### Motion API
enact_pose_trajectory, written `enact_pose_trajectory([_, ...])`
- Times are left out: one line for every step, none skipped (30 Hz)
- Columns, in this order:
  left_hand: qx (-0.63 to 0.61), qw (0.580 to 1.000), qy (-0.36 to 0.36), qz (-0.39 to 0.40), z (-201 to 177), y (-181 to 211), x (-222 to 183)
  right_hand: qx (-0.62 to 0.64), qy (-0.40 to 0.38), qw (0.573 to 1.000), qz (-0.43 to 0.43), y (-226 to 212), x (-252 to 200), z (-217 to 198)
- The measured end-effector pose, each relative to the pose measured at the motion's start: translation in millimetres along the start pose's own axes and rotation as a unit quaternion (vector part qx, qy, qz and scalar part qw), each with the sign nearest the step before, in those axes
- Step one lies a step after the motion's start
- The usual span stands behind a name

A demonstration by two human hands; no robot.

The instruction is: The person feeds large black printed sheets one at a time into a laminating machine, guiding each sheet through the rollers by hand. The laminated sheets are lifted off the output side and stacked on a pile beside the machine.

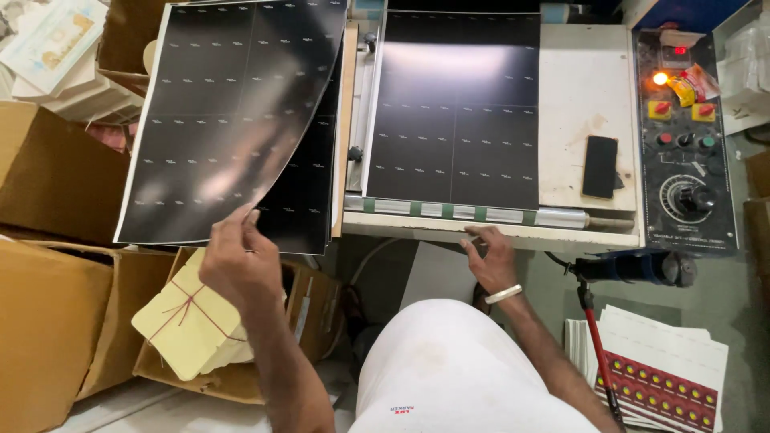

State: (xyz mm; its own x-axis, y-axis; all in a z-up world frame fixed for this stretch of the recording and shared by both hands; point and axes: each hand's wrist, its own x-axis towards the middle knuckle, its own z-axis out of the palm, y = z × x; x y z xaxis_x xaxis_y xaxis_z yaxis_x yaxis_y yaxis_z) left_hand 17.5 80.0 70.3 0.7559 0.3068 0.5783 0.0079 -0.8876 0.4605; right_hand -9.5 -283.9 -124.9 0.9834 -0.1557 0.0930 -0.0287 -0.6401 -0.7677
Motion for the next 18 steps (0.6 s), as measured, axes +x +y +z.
enact_pose_trajectory([0.0, 1.0, 0.001, 0.001, 4, 8, -4, 0.001, 0.001, 1.0, -0.001, -9, 2, -2])
enact_pose_trajectory([-0.001, 0.997, -0.003, 0.082, 9, 16, -8, 0.056, -0.036, 0.997, 0.026, -18, 3, -4])
enact_pose_trajectory([-0.002, 0.987, -0.007, 0.163, 13, 23, -13, 0.11, -0.072, 0.99, 0.053, -27, 4, -7])
enact_pose_trajectory([-0.003, 0.987, -0.006, 0.162, 23, 36, -26, 0.11, -0.072, 0.99, 0.052, -32, 4, -8])
enact_pose_trajectory([-0.052, 0.975, -0.072, 0.206, 33, 49, -39, 0.198, -0.13, 0.97, 0.064, -37, 4, -9])
enact_pose_trajectory([-0.101, 0.954, -0.135, 0.249, 44, 63, -49, 0.284, -0.185, 0.938, 0.074, -42, 7, -10])
enact_pose_trajectory([-0.101, 0.954, -0.132, 0.25, 49, 73, -61, 0.283, -0.184, 0.939, 0.07, -38, 7, -7])
enact_pose_trajectory([-0.139, 0.927, -0.221, 0.269, 53, 82, -72, 0.343, -0.229, 0.906, 0.093, -35, 5, -4])
enact_pose_trajectory([-0.175, 0.89, -0.309, 0.286, 57, 92, -84, 0.399, -0.272, 0.868, 0.115, -31, 3, -1])
enact_pose_trajectory([-0.176, 0.89, -0.304, 0.289, 55, 94, -85, 0.398, -0.27, 0.87, 0.11, -30, 3, -5])
enact_pose_trajectory([-0.206, 0.883, -0.315, 0.282, 52, 96, -86, 0.374, -0.238, 0.885, 0.144, -30, 2, -9])
enact_pose_trajectory([-0.234, 0.875, -0.324, 0.272, 49, 98, -86, 0.35, -0.208, 0.896, 0.177, -30, 4, -12])
enact_pose_trajectory([-0.233, 0.877, -0.318, 0.274, 58, 83, -86, 0.35, -0.208, 0.898, 0.17, -17, 9, -20])
enact_pose_trajectory([-0.183, 0.908, -0.307, 0.219, 64, 68, -89, 0.298, -0.093, 0.933, 0.177, -3, 9, -27])
enact_pose_trajectory([-0.131, 0.932, -0.295, 0.162, 71, 53, -92, 0.241, 0.024, 0.953, 0.182, 11, 10, -35])
enact_pose_trajectory([-0.13, 0.933, -0.294, 0.16, 66, 41, -83, 0.241, 0.021, 0.953, 0.181, 23, 8, -48])
enact_pose_trajectory([-0.036, 0.955, -0.275, 0.102, 62, 28, -75, 0.243, 0.05, 0.956, 0.158, 35, 7, -60])
enact_pose_trajectory([0.058, 0.966, -0.249, 0.044, 59, 16, -65, 0.245, 0.079, 0.957, 0.133, 48, 7, -73])
